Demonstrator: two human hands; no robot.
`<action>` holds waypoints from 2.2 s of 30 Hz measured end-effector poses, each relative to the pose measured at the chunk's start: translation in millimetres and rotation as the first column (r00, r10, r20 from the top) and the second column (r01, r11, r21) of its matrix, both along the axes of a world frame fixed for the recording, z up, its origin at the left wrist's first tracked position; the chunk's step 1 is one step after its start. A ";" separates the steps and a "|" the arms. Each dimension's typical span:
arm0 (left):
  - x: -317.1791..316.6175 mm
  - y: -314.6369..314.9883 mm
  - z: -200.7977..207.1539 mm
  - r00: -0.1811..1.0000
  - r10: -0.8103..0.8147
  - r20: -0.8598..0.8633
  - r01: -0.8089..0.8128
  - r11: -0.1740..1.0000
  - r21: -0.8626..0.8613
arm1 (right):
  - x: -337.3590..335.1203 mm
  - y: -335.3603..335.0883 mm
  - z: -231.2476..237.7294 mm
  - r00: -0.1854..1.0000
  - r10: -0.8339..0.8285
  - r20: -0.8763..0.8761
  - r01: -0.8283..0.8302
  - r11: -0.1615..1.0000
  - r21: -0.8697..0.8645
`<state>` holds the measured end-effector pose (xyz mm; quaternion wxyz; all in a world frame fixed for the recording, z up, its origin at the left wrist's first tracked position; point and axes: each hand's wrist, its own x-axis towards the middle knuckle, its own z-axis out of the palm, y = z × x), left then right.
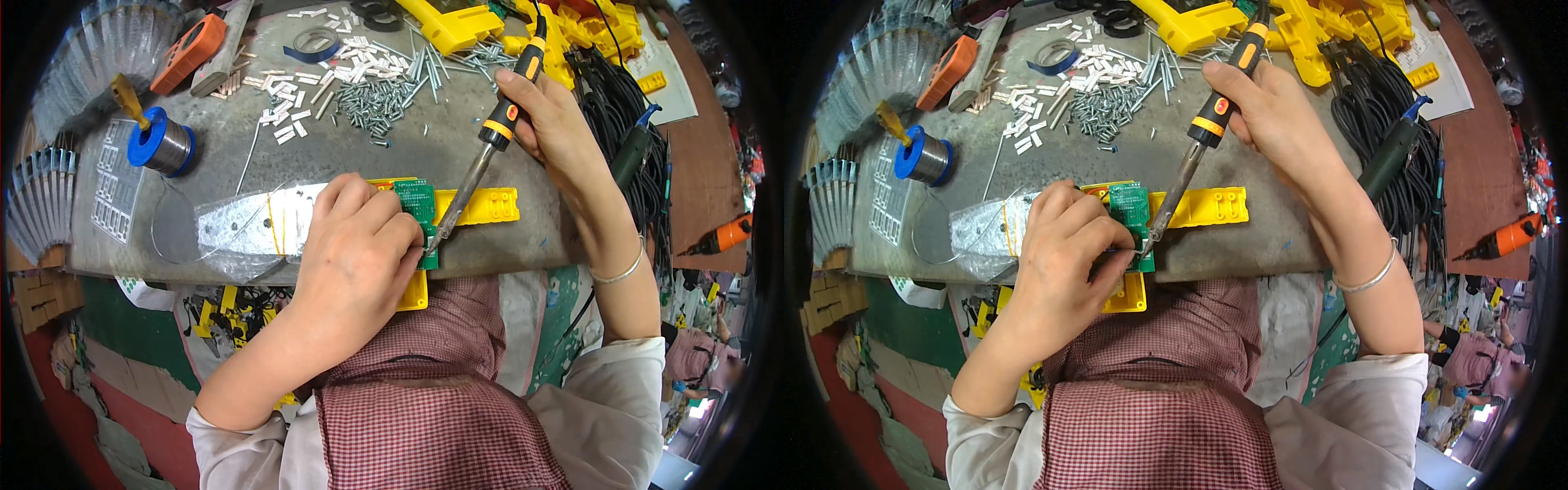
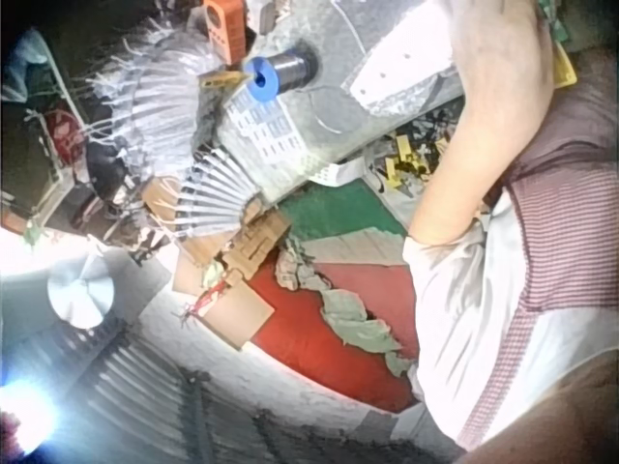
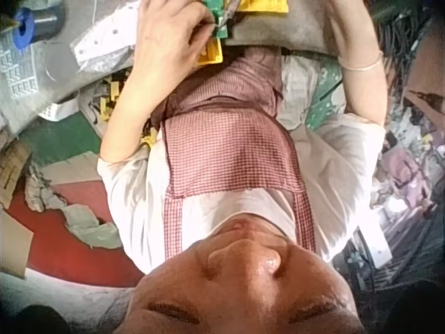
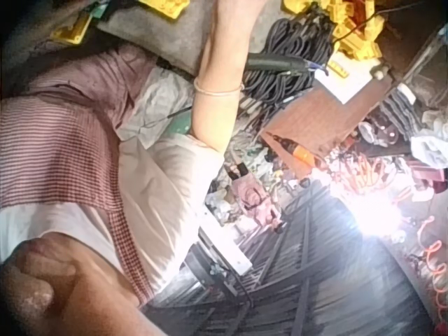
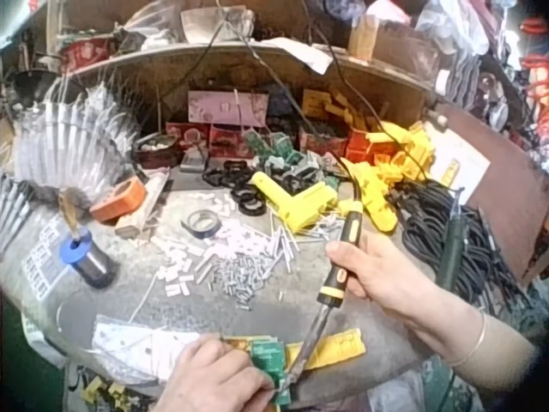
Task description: Assembling the internal components of a yellow handheld device, including soldering wires to a circuit board and using a heat gun.
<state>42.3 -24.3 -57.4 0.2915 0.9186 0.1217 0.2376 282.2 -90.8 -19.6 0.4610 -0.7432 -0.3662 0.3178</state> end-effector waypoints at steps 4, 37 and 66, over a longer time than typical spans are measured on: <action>-0.2 0.2 -0.5 1.000 0.001 0.007 -0.001 1.000 0.004 | -3.0 0.4 0.5 1.000 -0.014 0.003 0.014 1.000 0.019; 0.2 -2.4 3.7 1.000 -0.008 -0.008 0.009 1.000 0.016 | 10.0 -14.9 22.1 0.994 -0.104 0.023 0.102 0.990 0.103; -31.1 -3.1 0.2 0.972 -0.114 -0.208 0.181 0.924 0.336 | 0.6 276.9 -30.7 0.646 -0.124 0.753 -0.250 0.898 0.362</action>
